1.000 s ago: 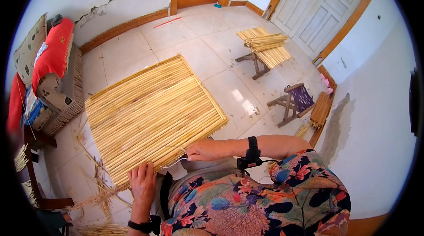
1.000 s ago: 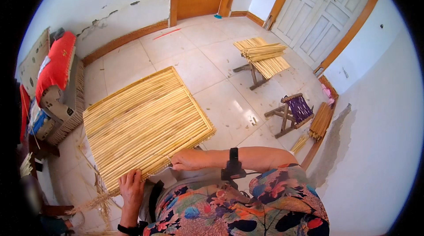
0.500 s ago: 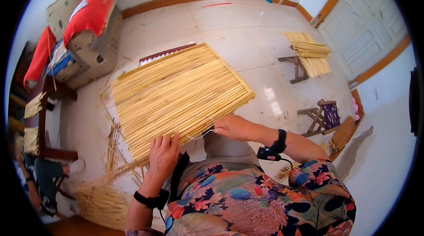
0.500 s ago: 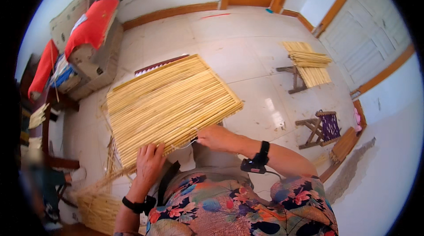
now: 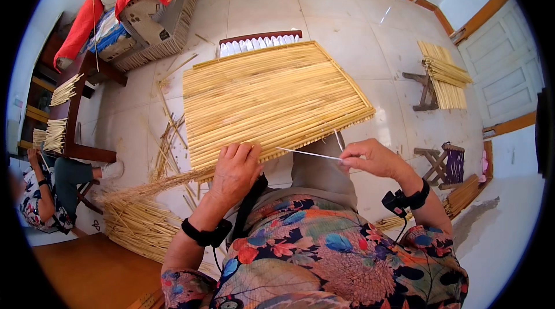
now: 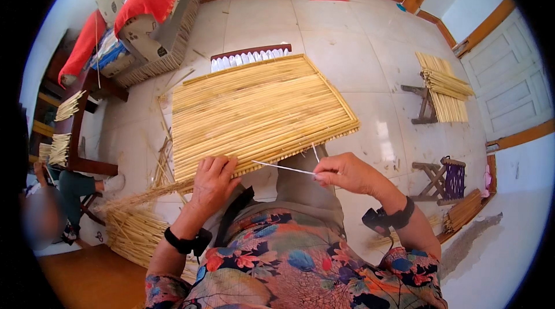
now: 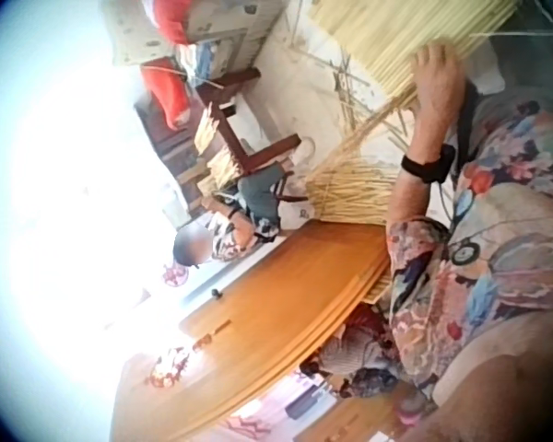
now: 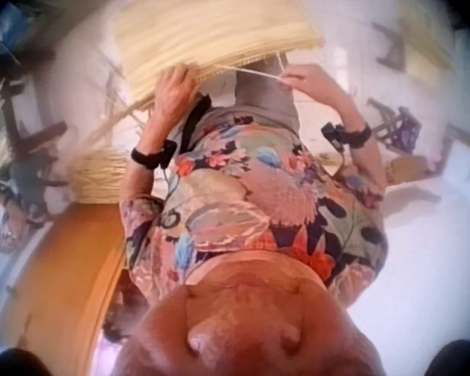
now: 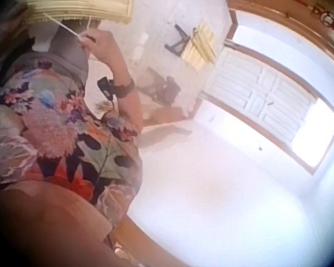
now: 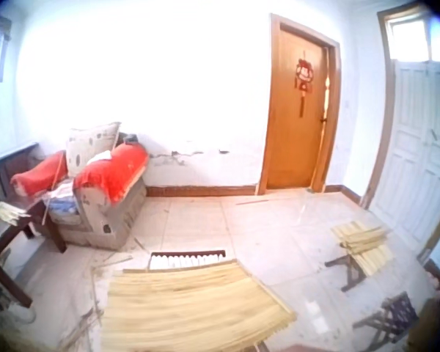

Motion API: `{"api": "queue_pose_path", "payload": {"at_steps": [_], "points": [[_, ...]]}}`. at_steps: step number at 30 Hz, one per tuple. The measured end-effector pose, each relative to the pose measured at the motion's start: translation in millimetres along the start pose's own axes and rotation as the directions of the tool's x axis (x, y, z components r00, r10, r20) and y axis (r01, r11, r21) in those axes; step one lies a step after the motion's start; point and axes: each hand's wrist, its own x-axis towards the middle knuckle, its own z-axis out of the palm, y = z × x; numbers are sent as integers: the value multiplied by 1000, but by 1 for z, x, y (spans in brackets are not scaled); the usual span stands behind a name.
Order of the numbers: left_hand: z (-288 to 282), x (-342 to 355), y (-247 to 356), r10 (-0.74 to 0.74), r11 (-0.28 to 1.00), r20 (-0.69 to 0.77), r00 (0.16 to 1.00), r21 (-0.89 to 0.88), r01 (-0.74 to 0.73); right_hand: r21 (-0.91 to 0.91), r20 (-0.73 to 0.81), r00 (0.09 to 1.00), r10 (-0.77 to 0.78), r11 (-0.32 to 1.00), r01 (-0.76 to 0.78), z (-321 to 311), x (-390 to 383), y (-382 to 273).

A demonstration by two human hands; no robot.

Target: The person weaves thin wooden sticks together using white string to form a rectangular mat, repeatedly threading the string around each stick and pulling it tight to secure them in a row.

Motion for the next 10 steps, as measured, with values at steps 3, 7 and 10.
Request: {"api": "queue_pose_path", "payload": {"at_steps": [3, 7, 10], "points": [[-2, 4, 1, -23, 999, -7, 1000, -47, 23, -414, 1, 978, -207, 891, 189, 5, -2, -1], [-5, 12, 2, 1, 998, 48, 999, -66, 2, -562, -104, 920, -377, 786, 259, -9, -8, -22], [-8, 11, 2, -21, 997, 72, 997, -77, 26, -568, -363, 814, -453, 800, 192, -38, -25, -82]]}}
